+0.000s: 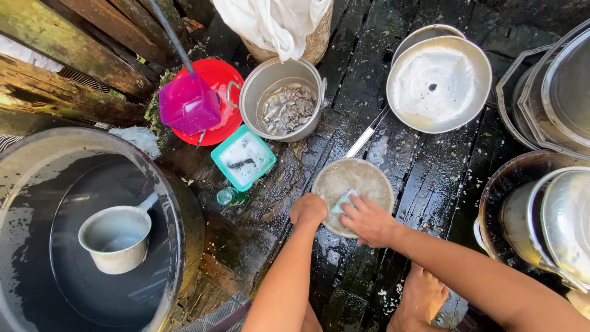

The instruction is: Washing various kitchen utensils and pots in buckets of water on a wooden platform.

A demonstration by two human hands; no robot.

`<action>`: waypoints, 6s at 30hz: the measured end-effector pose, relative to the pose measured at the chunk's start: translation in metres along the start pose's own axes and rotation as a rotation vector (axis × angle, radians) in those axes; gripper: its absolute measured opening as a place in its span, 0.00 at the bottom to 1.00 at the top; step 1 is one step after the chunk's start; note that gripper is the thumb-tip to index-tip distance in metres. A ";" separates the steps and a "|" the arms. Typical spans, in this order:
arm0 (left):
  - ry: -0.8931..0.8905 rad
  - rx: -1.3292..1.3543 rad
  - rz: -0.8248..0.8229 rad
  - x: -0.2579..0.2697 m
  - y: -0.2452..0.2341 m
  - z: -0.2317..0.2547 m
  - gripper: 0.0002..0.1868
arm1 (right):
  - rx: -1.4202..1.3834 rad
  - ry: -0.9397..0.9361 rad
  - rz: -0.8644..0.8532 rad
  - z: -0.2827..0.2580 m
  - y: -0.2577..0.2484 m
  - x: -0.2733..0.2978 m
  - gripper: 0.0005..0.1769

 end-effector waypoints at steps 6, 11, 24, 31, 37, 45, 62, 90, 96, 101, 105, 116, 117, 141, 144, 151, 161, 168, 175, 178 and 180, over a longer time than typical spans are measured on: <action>0.035 0.037 0.014 -0.016 0.008 -0.002 0.25 | -0.068 -0.038 0.011 0.022 0.081 0.017 0.27; 0.095 0.116 -0.023 0.006 -0.036 0.001 0.30 | -0.379 0.067 -0.106 0.042 0.008 0.009 0.28; 0.822 0.815 -0.159 -0.006 -0.041 0.059 0.26 | -1.587 0.693 0.032 0.155 -0.043 0.028 0.29; 0.669 0.927 -0.213 -0.050 0.015 0.047 0.20 | -2.003 0.620 0.273 0.176 0.084 0.034 0.25; 0.463 0.996 -0.050 -0.050 0.015 0.040 0.21 | -2.071 0.785 0.460 0.183 0.098 0.041 0.22; 0.651 0.688 0.252 -0.030 -0.007 0.054 0.37 | -1.479 1.052 0.970 0.224 0.119 0.094 0.08; 0.628 0.328 0.635 0.016 -0.018 0.063 0.24 | -0.708 1.045 0.816 0.220 0.070 0.096 0.12; 0.881 -0.147 0.635 0.055 0.046 0.047 0.31 | -0.934 0.165 0.239 -0.009 -0.057 -0.212 0.32; 0.924 0.254 0.674 0.073 0.011 0.040 0.35 | -0.633 0.232 0.332 0.019 -0.045 -0.274 0.24; 0.824 0.885 0.176 0.047 0.017 0.033 0.35 | -0.453 0.378 0.157 0.067 0.038 -0.314 0.19; 0.838 0.874 0.237 0.041 0.011 0.027 0.34 | -0.429 0.408 0.058 0.071 0.055 -0.321 0.14; 0.881 -0.053 0.544 0.061 -0.004 0.055 0.28 | -0.656 0.266 0.338 0.058 -0.112 -0.199 0.17; 0.866 -0.092 0.514 0.063 -0.013 0.051 0.27 | -0.722 0.285 0.301 0.057 -0.123 -0.181 0.17; 0.611 -0.055 0.518 0.034 0.038 0.028 0.45 | -0.555 0.443 0.506 0.110 0.041 -0.014 0.21; 0.472 -0.056 0.481 0.057 0.009 0.020 0.50 | -0.639 0.607 0.535 0.109 0.037 -0.014 0.16; 0.481 0.025 0.560 0.064 0.000 0.007 0.57 | -0.510 0.152 0.590 0.075 0.018 -0.029 0.16; 0.633 -0.047 0.913 0.061 -0.034 -0.013 0.29 | -0.349 -0.179 0.371 -0.005 0.063 -0.004 0.13; 0.736 -0.123 0.791 0.065 -0.042 0.023 0.21 | -0.205 -0.584 0.221 -0.009 0.019 0.048 0.10; 0.906 -0.251 0.624 0.080 -0.007 0.049 0.30 | -0.197 -0.204 0.193 0.053 0.018 0.059 0.20; 0.847 -0.268 0.552 0.079 -0.003 0.045 0.32 | -0.362 0.499 0.133 0.114 0.031 0.070 0.19; 0.792 -0.296 0.477 0.074 -0.004 0.046 0.33 | -0.417 0.581 0.153 0.113 0.041 0.074 0.22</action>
Point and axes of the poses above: each hand's wrist, its own x-axis away from the middle knuckle, its own y-axis out of the palm, z = x × y, the point moved 10 cm from there along -x, towards the middle knuckle, and after that the axes turned 12 degrees about -x, right-handed, at the moved point
